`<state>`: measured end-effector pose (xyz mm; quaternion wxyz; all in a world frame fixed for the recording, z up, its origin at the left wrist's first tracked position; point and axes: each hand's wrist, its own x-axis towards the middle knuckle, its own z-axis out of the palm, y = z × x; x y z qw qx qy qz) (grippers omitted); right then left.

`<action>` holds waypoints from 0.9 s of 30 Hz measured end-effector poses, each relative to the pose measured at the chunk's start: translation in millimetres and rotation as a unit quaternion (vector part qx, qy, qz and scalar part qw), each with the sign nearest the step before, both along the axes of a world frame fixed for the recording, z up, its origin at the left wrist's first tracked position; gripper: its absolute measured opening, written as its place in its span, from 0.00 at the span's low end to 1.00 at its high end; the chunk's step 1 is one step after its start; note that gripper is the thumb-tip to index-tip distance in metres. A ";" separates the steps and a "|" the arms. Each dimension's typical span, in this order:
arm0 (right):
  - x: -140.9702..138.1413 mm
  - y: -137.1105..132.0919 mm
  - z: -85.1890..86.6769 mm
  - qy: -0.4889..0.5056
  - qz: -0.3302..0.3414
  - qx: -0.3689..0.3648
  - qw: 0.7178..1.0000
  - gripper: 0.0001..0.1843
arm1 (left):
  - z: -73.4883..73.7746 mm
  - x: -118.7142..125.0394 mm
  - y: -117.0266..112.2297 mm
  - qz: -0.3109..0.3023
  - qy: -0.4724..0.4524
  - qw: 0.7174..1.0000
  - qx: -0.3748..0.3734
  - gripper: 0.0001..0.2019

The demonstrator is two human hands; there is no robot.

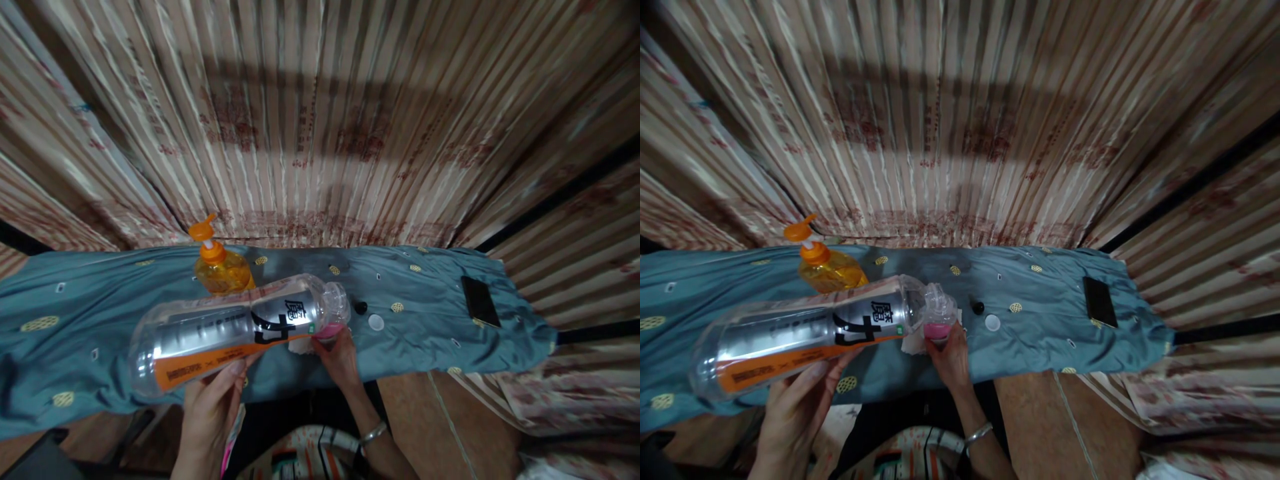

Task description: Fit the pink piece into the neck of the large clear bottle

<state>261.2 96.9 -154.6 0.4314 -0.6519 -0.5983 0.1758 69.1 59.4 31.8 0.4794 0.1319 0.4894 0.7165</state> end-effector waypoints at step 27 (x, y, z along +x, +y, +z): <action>1.8 -2.5 0.4 -0.020 0.009 0.013 1.000 0.24 | -16.0 -2.4 -4.3 0.020 0.008 0.999 0.046 0.19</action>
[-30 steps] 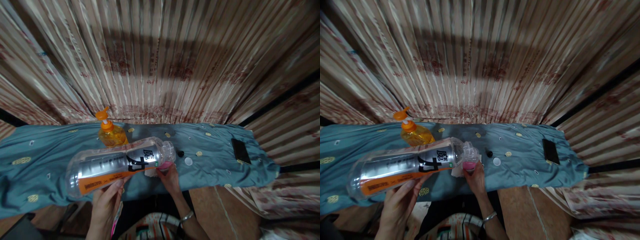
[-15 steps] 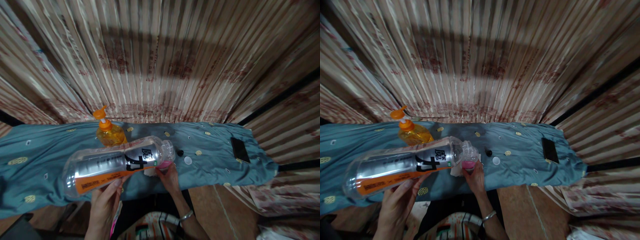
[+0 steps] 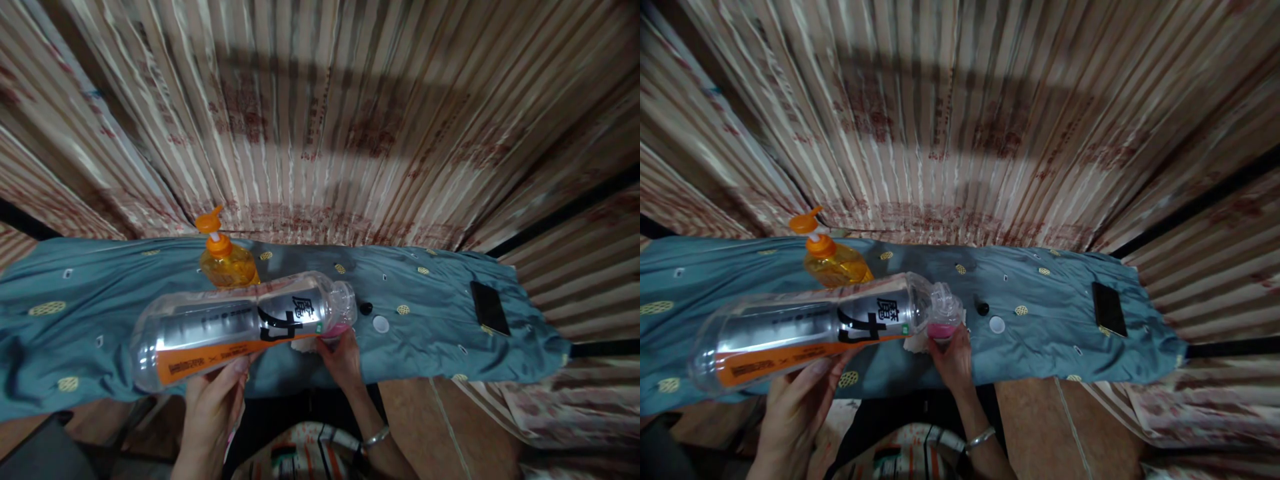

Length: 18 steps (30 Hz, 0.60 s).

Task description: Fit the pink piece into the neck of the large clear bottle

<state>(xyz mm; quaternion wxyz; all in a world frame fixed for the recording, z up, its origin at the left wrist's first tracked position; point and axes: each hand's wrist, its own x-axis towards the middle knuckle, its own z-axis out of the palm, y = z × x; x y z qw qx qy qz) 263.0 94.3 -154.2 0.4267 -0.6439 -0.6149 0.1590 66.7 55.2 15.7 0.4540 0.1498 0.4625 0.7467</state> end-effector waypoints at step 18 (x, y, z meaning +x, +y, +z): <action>-0.1 -3.0 7.8 0.014 -0.008 -0.042 0.999 0.22 | -5.3 -7.6 -6.4 -0.023 0.025 0.996 -0.085 0.21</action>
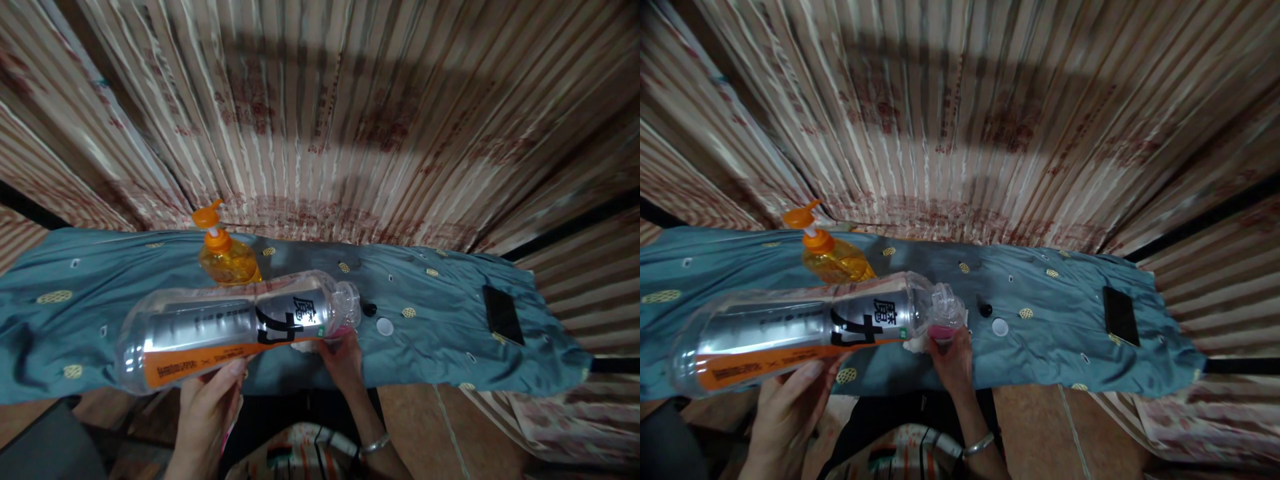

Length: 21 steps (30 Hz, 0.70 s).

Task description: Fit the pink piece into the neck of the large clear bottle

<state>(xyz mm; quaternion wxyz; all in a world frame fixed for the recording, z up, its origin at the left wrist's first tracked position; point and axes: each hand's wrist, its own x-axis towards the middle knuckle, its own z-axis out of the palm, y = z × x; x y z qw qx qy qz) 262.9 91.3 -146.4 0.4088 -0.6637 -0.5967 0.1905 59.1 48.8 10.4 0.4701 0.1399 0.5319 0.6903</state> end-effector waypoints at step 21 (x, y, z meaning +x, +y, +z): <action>0.8 0.3 0.9 0.015 0.002 -0.005 1.000 0.23 | 13.6 15.7 -4.0 0.022 0.012 1.000 0.009 0.15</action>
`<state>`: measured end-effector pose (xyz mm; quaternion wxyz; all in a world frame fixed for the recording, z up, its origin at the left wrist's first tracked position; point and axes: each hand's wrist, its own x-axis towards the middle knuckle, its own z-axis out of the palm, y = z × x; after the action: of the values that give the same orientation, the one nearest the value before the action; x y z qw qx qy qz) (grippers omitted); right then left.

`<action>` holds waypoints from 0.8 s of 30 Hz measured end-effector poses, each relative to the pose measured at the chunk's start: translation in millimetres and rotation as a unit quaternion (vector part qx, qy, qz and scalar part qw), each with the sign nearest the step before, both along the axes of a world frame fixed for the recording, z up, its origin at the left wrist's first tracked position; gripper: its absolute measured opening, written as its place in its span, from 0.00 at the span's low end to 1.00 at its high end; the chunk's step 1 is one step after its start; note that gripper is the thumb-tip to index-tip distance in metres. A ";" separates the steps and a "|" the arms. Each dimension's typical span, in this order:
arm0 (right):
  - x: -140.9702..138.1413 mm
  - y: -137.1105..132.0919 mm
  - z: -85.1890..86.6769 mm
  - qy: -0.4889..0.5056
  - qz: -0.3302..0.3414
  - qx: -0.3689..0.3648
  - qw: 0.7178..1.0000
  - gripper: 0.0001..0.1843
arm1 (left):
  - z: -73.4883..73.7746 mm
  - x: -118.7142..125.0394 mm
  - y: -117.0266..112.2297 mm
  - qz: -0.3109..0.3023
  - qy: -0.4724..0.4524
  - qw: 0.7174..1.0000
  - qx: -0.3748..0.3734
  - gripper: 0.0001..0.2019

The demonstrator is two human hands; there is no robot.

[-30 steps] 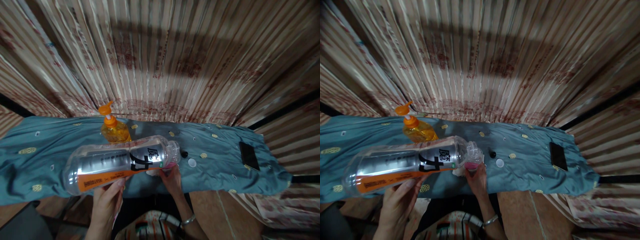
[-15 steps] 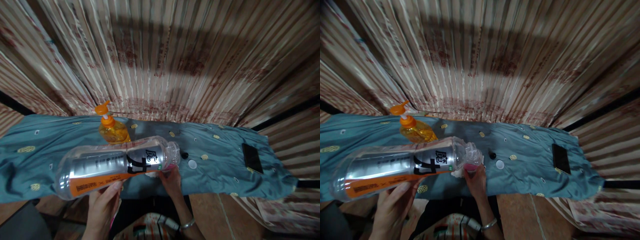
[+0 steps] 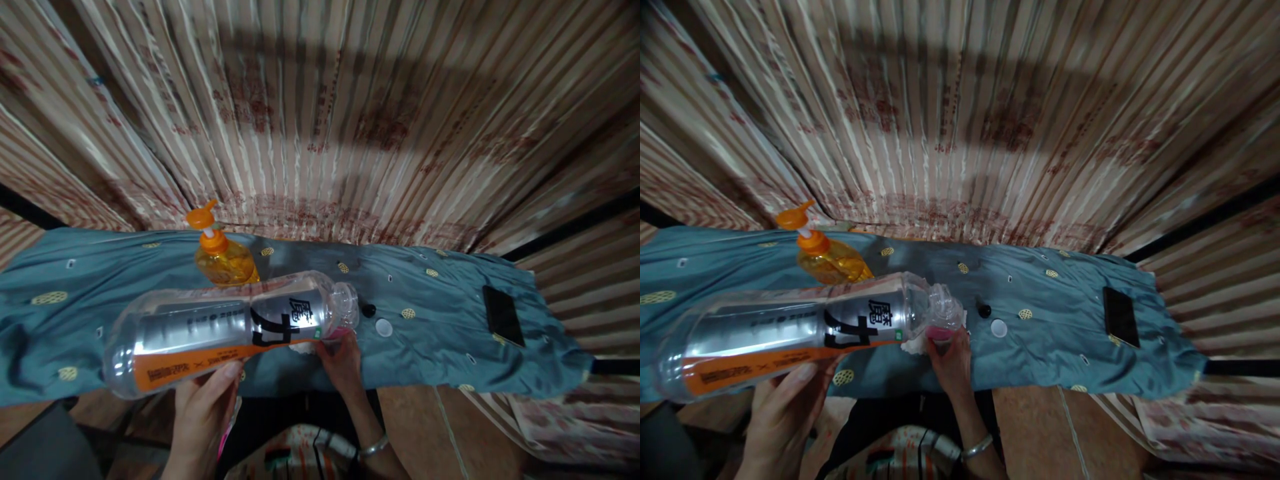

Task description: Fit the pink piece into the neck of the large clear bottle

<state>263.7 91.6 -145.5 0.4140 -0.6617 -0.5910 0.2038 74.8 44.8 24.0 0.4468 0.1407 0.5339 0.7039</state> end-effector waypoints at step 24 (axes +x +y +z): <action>-1.2 0.6 1.1 0.001 0.009 0.015 1.000 0.26 | -24.3 -18.6 3.4 -0.015 0.008 0.999 0.036 0.22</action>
<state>262.5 92.2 -144.4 0.4224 -0.6500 -0.5996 0.1991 56.2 48.3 -0.2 0.4477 0.1703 0.5093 0.7150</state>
